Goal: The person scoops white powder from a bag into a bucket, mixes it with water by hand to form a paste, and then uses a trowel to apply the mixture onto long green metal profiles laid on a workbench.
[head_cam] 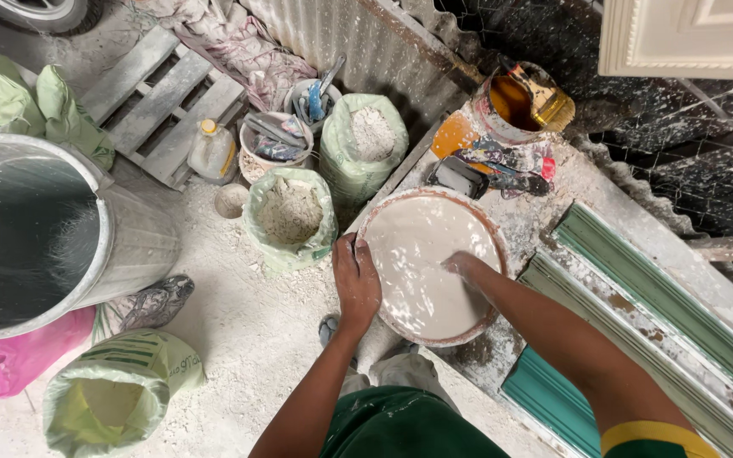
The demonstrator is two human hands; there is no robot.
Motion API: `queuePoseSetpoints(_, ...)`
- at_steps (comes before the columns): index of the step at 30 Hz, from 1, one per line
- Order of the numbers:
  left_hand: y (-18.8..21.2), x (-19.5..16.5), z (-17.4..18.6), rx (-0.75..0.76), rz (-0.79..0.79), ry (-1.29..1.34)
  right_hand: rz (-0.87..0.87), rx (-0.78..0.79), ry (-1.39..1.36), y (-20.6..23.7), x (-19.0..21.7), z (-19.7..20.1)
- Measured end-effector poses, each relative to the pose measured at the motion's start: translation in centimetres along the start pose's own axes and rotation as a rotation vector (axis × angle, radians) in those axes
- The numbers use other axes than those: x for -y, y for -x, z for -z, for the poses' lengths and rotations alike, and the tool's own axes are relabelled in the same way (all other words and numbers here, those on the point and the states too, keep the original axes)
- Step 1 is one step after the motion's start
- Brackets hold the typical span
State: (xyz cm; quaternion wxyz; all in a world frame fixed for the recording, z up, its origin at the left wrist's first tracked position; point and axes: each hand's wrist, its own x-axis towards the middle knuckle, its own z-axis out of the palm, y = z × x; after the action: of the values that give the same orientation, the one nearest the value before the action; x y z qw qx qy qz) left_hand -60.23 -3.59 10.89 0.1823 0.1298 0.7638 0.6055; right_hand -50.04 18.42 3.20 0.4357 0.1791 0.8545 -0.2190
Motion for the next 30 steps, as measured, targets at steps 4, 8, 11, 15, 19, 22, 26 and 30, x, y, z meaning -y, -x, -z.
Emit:
queuePoseSetpoints(4,-0.1,0.2,-0.1,-0.014,0.004,-0.004,-0.004,-0.017,-0.028,0.3,0.1,0.2)
queuePoseSetpoints(8,-0.2,0.5,-0.2,-0.013,-0.02,-0.027,0.019,-0.021,-0.108,1.3,-0.7,0.8)
queuePoseSetpoints(11,-0.1,0.5,-0.2,-0.016,-0.019,-0.01,0.056,-0.021,-0.208,1.9,-1.2,1.1)
queuePoseSetpoints(15,-0.1,0.5,-0.2,-0.02,-0.038,0.025,0.114,-0.043,-0.353,2.3,-1.0,1.2)
queuePoseSetpoints(19,-0.1,0.5,-0.3,-0.03,-0.047,0.026,0.159,-0.128,-0.453,3.0,-0.1,0.7)
queuePoseSetpoints(22,-0.1,0.6,-0.4,-0.02,-0.033,0.024,0.164,-0.21,-0.457,4.0,1.3,0.2)
queuePoseSetpoints(26,-0.1,0.5,-0.4,-0.029,-0.031,0.013,0.144,-0.241,-0.358,4.8,3.4,-0.9)
queuePoseSetpoints(30,-0.1,0.4,-0.4,-0.023,-0.004,0.029,0.13,-0.231,-0.235,4.2,4.7,-1.9)
